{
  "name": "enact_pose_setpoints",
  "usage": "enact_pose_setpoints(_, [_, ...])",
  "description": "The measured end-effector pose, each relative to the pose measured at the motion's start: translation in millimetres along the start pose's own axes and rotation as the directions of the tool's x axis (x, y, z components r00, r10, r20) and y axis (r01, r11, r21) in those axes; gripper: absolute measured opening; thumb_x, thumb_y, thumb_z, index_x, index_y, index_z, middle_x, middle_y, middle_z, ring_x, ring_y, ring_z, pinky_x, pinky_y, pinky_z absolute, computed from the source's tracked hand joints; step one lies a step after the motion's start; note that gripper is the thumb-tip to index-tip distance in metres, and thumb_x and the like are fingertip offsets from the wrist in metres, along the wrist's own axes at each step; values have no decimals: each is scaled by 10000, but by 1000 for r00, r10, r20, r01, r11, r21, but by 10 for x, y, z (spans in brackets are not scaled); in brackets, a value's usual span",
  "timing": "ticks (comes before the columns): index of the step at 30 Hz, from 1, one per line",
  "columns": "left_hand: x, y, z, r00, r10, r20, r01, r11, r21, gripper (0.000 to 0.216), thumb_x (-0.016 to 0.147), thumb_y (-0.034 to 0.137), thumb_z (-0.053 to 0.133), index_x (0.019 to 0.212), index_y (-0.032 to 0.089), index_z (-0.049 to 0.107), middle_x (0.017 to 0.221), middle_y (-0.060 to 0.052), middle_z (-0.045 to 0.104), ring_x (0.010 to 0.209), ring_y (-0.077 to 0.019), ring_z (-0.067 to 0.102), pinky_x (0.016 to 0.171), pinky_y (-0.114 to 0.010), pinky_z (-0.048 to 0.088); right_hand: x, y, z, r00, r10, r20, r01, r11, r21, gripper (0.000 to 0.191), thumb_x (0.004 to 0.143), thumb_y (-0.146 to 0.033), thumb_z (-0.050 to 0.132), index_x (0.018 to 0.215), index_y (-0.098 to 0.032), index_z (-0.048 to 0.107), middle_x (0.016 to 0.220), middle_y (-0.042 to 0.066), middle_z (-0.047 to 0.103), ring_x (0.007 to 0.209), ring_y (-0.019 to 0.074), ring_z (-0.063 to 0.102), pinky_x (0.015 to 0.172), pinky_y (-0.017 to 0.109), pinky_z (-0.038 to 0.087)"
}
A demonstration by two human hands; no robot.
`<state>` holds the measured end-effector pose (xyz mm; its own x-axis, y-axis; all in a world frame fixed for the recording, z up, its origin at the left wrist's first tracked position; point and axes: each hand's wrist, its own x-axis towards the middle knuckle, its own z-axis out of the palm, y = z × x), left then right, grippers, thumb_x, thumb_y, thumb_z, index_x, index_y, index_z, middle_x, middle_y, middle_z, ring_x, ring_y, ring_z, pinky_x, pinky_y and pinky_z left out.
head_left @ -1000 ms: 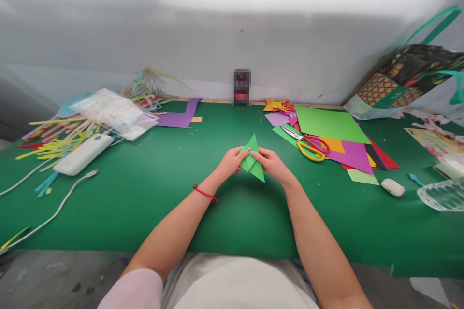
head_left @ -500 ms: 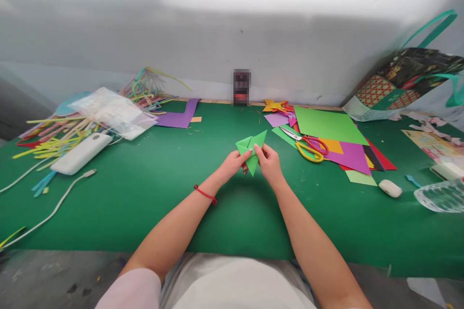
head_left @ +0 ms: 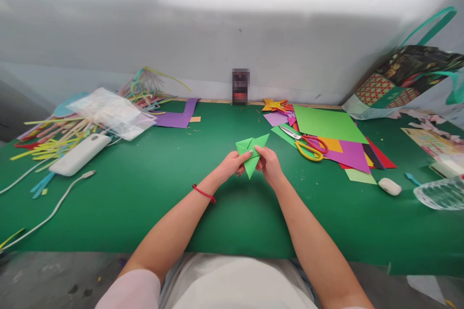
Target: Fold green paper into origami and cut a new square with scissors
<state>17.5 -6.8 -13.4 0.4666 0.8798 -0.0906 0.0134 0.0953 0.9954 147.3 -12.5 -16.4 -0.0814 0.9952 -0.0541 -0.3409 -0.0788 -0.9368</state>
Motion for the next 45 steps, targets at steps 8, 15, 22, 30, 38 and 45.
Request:
enact_pose_setpoints(8, [2,-2,-24,995,-94,19,96,990,-103,372,688,473,638,536,156,515,412,17,441,373,-76,368,406,-238,269,13,31,0,997,-18,-75,11,995,-94,502,606,-559,683,469,-225,335,361,-90,244,330,51,221,338,242,179])
enact_pose_setpoints(15, [76,-40,-28,982,-63,-180,48,995,-85,313,638,405,692,744,126,597,600,10,538,521,-88,445,499,-223,330,46,96,-39,987,-72,-141,33,965,-260,483,620,-559,666,488,-225,341,385,-82,269,367,66,265,353,238,216])
enact_pose_setpoints(22, [34,4,-26,998,-14,-66,6,991,-131,353,588,388,748,779,120,622,725,-31,627,639,-130,541,613,-252,419,-23,-7,29,983,-33,-182,5,988,-155,526,630,-595,639,457,-236,295,386,-72,244,351,68,257,330,243,230])
enact_pose_setpoints(30, [-26,66,-23,1000,1,-20,-4,991,-133,299,628,366,736,765,124,628,708,-34,641,642,-140,571,620,-262,448,-35,6,64,989,29,-147,-36,998,-48,615,613,-736,565,464,-251,218,344,-87,182,303,67,218,293,250,199])
enact_pose_setpoints(38, [26,30,-5,993,40,-107,-58,982,-178,414,579,437,751,810,113,638,768,-68,674,679,-173,609,662,-292,472,10,53,14,997,-49,-66,39,990,-136,622,652,-766,503,400,-239,289,306,-55,262,302,73,273,330,258,226])
enact_pose_setpoints(45, [74,-47,28,970,53,-236,-76,993,-89,413,585,445,734,820,116,644,806,-63,675,727,-172,592,649,-264,458,19,-18,10,995,-65,-82,48,979,-200,622,557,-733,616,413,-242,262,323,-87,210,303,55,205,326,250,174])
